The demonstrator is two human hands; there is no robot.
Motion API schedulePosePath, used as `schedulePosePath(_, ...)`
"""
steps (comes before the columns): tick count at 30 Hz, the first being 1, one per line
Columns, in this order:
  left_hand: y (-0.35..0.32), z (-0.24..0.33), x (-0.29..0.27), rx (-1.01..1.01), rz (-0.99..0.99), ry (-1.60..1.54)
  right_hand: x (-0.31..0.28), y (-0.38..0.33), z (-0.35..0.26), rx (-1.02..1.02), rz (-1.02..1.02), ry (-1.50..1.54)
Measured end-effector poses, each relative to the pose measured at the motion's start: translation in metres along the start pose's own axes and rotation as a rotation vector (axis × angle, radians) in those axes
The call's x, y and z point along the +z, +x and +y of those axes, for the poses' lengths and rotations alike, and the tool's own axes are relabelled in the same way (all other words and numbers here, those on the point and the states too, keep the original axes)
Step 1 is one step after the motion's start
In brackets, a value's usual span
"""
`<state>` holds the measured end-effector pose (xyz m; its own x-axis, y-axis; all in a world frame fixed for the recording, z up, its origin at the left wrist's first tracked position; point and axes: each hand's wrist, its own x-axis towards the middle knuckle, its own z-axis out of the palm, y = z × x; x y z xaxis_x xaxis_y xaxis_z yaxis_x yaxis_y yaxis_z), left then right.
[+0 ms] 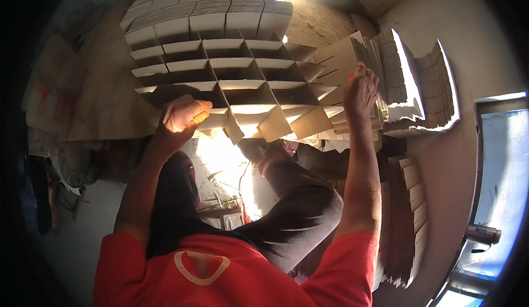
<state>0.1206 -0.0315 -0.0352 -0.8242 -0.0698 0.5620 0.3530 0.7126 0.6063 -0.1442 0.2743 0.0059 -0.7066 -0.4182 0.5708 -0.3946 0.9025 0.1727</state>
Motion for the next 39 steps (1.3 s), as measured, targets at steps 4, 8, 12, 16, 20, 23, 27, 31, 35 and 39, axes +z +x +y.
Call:
schedulePosePath(4,-0.001,0.002,-0.001,-0.014,0.005,0.035,0.027,-0.019,0.032,0.126,-0.255,-0.145)
schedulePosePath(8,-0.004,0.002,0.000,-0.031,0.015,0.078,0.044,-0.019,0.049,0.069,-0.249,-0.084)
schedulePosePath(12,-0.003,0.003,0.000,-0.067,-0.012,0.099,0.055,-0.013,0.064,0.061,-0.172,-0.005)
schedulePosePath(16,-0.002,0.005,-0.006,-0.118,-0.088,0.084,0.048,-0.006,0.064,0.131,-0.218,-0.003)
schedulePosePath(20,-0.005,0.007,-0.015,-0.045,-0.060,0.098,0.038,-0.001,0.058,0.218,-0.205,0.029)
schedulePosePath(23,-0.009,0.010,-0.026,-0.077,-0.021,0.113,0.013,0.000,0.047,0.314,-0.120,0.069)
schedulePosePath(27,-0.030,0.002,-0.051,-0.204,0.003,0.217,-0.036,0.022,0.030,0.371,0.049,0.227)
schedulePosePath(31,-0.050,-0.015,-0.065,-0.170,0.069,0.309,-0.089,0.042,-0.024,0.023,0.497,0.534)
schedulePosePath(35,-0.054,-0.016,-0.073,-0.132,0.085,0.373,-0.154,0.044,-0.105,-0.048,0.251,0.762)
schedulePosePath(39,-0.052,-0.019,-0.064,-0.103,0.120,0.319,-0.174,0.034,-0.156,-0.184,-0.046,0.955)
